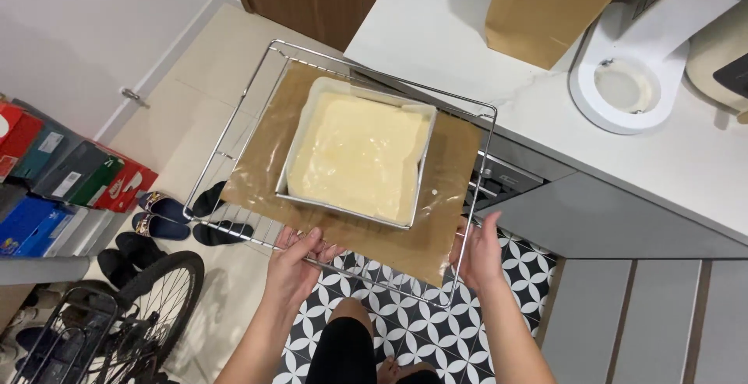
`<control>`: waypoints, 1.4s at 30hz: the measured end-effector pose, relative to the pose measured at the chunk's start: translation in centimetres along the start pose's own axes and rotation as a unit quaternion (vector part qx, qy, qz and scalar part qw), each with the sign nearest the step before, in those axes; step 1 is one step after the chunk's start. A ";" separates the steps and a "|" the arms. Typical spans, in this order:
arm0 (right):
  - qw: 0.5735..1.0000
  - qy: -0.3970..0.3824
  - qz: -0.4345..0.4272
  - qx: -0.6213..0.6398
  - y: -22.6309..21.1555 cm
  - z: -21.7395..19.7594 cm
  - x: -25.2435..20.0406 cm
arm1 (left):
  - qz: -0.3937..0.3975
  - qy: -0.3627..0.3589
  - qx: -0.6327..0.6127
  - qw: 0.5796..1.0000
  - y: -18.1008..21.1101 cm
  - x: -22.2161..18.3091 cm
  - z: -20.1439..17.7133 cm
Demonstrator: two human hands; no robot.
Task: Mix batter, pour into a baking tin, place in the oven, and prepare toppings for toasted bread slices.
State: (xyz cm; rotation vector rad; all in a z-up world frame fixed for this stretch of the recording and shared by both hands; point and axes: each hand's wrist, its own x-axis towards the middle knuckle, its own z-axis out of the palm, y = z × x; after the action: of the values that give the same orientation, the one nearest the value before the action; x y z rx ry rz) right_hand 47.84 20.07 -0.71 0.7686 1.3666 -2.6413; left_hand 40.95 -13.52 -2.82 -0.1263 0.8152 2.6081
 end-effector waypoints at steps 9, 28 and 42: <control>0.676 0.155 -0.311 -0.649 8.8 -16.2 21.2 | 0.030 0.110 0.062 0.992 -1.2 -3.7 -10.0; 0.950 0.004 -0.203 -0.239 40.4 -24.1 18.8 | 0.013 0.037 0.058 0.998 -22.0 0.5 -31.5; 0.649 0.043 -0.085 -0.755 52.2 -26.1 17.4 | -0.102 0.015 -0.009 0.995 -37.8 10.8 -29.8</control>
State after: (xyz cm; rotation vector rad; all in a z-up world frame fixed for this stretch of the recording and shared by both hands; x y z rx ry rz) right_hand 57.85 11.83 -60.20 0.3945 2.8068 -0.6278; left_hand 45.34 1.74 -49.57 -0.2428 0.7479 2.4268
